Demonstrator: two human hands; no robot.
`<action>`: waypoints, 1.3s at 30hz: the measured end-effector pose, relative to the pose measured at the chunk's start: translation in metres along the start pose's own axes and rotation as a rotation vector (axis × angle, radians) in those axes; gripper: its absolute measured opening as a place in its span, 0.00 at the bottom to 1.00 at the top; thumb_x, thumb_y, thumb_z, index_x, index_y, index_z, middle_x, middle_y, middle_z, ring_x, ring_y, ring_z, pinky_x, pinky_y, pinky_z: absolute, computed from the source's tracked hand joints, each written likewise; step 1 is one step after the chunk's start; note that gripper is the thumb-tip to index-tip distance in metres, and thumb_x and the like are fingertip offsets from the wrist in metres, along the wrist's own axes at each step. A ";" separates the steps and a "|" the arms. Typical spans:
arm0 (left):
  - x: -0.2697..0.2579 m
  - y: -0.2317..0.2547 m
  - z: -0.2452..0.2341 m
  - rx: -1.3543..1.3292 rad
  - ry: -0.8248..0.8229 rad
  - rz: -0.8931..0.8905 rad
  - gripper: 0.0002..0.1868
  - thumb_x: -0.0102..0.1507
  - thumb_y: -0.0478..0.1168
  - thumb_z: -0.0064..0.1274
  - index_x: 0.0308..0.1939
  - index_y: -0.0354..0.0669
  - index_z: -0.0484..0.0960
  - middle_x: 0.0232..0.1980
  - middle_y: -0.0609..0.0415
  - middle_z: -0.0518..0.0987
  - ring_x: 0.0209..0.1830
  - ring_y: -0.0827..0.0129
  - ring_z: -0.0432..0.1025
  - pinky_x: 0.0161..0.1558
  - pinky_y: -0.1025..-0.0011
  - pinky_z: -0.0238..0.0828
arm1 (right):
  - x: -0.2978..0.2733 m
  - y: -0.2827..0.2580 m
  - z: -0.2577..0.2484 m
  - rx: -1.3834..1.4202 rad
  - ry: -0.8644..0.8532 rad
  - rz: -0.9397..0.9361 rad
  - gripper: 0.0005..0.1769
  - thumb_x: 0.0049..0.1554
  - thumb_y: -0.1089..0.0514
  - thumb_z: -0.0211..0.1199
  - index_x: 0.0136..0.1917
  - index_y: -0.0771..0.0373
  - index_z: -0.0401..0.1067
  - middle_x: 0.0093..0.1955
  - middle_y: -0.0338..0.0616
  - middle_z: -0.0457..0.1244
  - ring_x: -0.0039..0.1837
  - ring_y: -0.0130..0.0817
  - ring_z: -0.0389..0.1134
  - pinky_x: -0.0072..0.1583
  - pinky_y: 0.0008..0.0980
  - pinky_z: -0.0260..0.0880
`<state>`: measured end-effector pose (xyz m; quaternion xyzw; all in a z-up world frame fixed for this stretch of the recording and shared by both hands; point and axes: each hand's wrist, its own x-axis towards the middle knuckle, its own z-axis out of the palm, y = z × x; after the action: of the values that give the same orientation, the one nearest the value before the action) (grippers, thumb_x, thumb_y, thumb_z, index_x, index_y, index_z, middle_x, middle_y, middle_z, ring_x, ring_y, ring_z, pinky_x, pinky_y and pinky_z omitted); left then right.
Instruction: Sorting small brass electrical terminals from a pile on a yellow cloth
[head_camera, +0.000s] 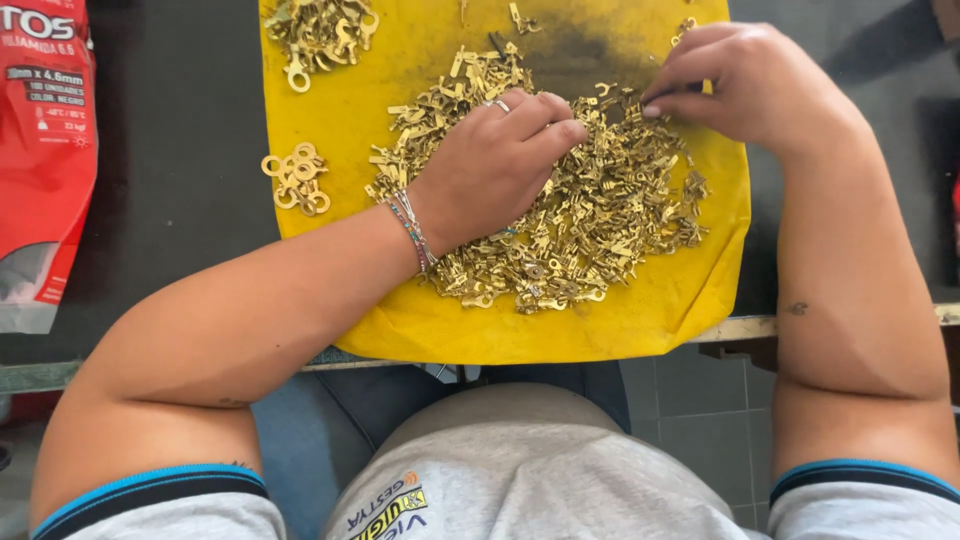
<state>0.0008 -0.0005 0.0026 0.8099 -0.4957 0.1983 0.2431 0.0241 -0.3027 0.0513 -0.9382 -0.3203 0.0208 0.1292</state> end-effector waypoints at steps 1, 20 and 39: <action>0.001 0.000 -0.001 -0.054 0.006 -0.020 0.16 0.67 0.26 0.42 0.56 0.37 0.80 0.53 0.46 0.77 0.42 0.58 0.72 0.40 0.64 0.75 | 0.002 -0.005 -0.003 0.047 -0.044 0.030 0.08 0.60 0.57 0.75 0.50 0.62 0.83 0.45 0.45 0.69 0.47 0.39 0.68 0.56 0.39 0.68; 0.000 -0.024 0.018 -0.548 0.157 -0.359 0.14 0.67 0.32 0.42 0.53 0.41 0.80 0.51 0.49 0.78 0.58 0.52 0.74 0.59 0.58 0.74 | 0.011 -0.024 0.028 0.049 0.134 -0.081 0.16 0.57 0.44 0.71 0.54 0.52 0.78 0.54 0.36 0.69 0.58 0.41 0.72 0.56 0.41 0.75; 0.001 -0.032 -0.034 -0.187 -0.401 -0.084 0.16 0.56 0.47 0.70 0.45 0.54 0.82 0.48 0.57 0.78 0.56 0.51 0.73 0.56 0.55 0.74 | 0.013 -0.075 0.007 0.283 -0.080 -0.235 0.09 0.51 0.50 0.75 0.44 0.52 0.81 0.46 0.38 0.69 0.50 0.44 0.71 0.52 0.47 0.75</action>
<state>0.0273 0.0318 0.0240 0.8268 -0.5163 -0.0241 0.2218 -0.0106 -0.2362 0.0642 -0.8653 -0.4265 0.0874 0.2485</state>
